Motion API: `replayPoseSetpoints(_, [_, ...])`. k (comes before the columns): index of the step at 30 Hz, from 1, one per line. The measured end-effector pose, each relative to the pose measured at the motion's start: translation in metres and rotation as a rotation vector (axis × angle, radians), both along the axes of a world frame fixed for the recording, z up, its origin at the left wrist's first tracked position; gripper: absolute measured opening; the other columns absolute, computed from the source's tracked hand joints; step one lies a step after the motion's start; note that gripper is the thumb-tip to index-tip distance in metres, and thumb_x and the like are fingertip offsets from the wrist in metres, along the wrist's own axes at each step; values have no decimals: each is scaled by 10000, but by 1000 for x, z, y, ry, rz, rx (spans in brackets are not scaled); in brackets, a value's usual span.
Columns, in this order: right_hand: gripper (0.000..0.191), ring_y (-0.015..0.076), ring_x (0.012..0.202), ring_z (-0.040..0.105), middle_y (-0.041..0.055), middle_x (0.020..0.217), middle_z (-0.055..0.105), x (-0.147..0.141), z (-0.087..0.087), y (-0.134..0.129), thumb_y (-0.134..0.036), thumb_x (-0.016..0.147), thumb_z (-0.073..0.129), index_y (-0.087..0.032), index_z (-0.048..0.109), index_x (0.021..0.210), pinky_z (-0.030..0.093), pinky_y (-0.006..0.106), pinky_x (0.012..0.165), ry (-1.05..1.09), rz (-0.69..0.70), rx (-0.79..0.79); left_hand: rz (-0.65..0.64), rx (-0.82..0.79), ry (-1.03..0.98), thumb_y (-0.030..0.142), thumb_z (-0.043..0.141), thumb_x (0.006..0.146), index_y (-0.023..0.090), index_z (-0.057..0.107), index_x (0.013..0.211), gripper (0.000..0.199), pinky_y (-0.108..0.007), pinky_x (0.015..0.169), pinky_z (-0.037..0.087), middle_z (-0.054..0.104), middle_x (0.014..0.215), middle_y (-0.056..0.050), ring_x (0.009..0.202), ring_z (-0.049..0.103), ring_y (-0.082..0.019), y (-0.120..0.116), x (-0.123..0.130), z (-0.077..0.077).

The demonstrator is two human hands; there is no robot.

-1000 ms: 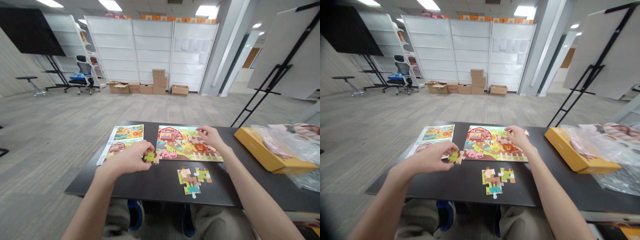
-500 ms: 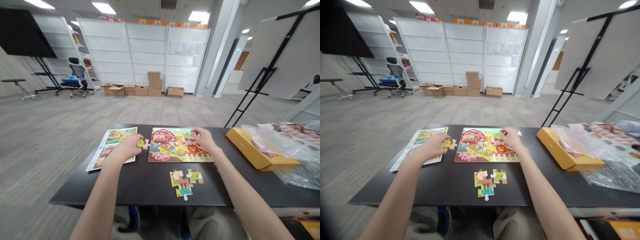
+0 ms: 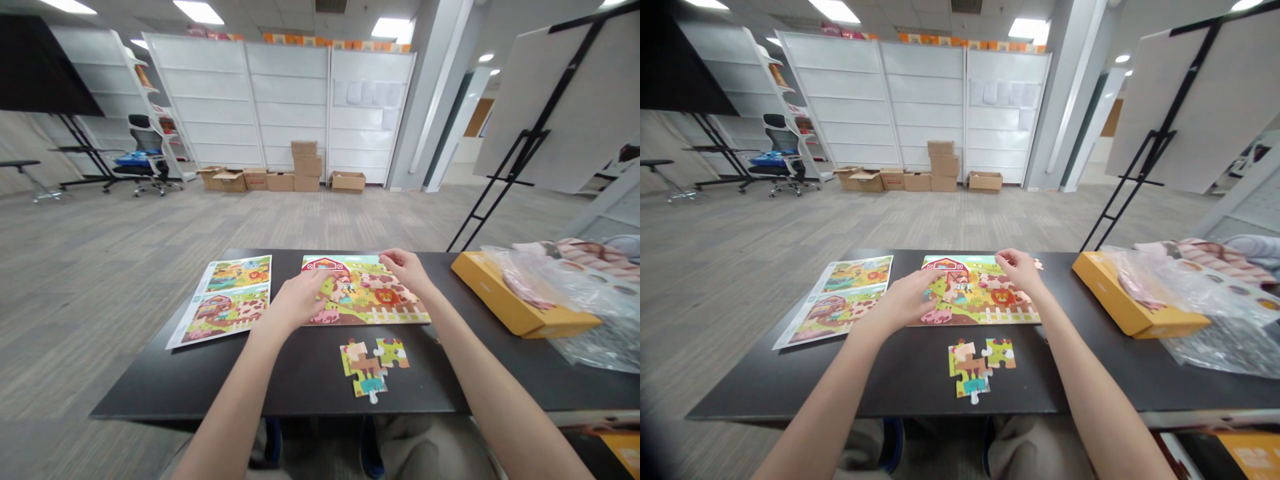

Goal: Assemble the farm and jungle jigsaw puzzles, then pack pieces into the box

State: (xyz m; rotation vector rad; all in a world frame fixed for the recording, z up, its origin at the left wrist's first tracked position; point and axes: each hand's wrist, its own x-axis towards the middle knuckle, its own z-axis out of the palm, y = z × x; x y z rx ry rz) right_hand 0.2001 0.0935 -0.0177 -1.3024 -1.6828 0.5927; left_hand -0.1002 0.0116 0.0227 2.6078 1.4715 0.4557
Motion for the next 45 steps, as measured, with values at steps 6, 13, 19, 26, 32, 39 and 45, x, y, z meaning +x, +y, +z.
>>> replayPoseSetpoints(6, [396, 139, 666, 630, 65, 905, 746, 0, 16, -15, -548, 828, 673, -178, 717, 963, 481, 248, 564, 52, 337, -341, -45, -11, -17, 190, 553, 877, 248, 430, 1420, 559, -359, 1008, 501, 569, 1437, -83, 1280, 572, -247, 6, 33, 0])
replayPoseSetpoints(13, [368, 96, 613, 537, -29, 736, 636, -6, 23, -26, -486, 752, 782, -169, 628, 859, 421, 217, 564, 9, 658, -491, 1, 24, -79, 333, 626, 893, 188, 468, 1324, 481, -380, 884, 530, 656, 1241, -124, 1065, 674, -283, 13, 73, -6])
replayPoseSetpoints(19, [539, 73, 510, 472, -61, 657, 600, 5, 13, -15, -543, 736, 787, -198, 561, 1083, 315, 190, 464, 80, 398, -437, 48, 9, -41, 335, 621, 921, 225, 483, 1291, 410, -363, 855, 524, 716, 1118, -92, 1041, 691, -278, 17, 84, -11])
replayPoseSetpoints(26, [528, 96, 553, 525, -21, 650, 630, 24, 26, -19, -570, 701, 796, -156, 649, 995, 401, 229, 519, -26, 398, -486, 26, 10, 27, 275, 566, 937, 233, 582, 1228, 295, -367, 840, 524, 736, 1142, -79, 1055, 695, -284, 18, 63, -12])
replayPoseSetpoints(32, [513, 115, 613, 614, 6, 727, 680, 26, 30, -22, -567, 654, 829, -165, 615, 890, 480, 238, 574, -27, 339, -539, 12, -16, 72, 277, 550, 937, 227, 635, 1141, 227, -378, 859, 524, 733, 1134, -81, 1064, 688, -281, 14, 58, -7])
replayPoseSetpoints(39, [506, 103, 510, 569, 11, 605, 661, 33, 25, -20, -571, 583, 862, -150, 639, 753, 443, 225, 493, -159, 294, -617, -38, -32, 98, 276, 556, 928, 206, 647, 1133, 236, -369, 868, 528, 730, 1133, -101, 1082, 678, -273, 13, 68, -8])
replayPoseSetpoints(45, [492, 103, 487, 554, 42, 586, 679, 42, 22, -16, -607, 611, 829, -139, 691, 674, 429, 228, 490, -285, 270, -658, -106, -48, 135, 304, 559, 924, 177, 659, 1103, 241, -376, 818, 550, 716, 1110, -117, 1077, 665, -293, 14, 73, -19])
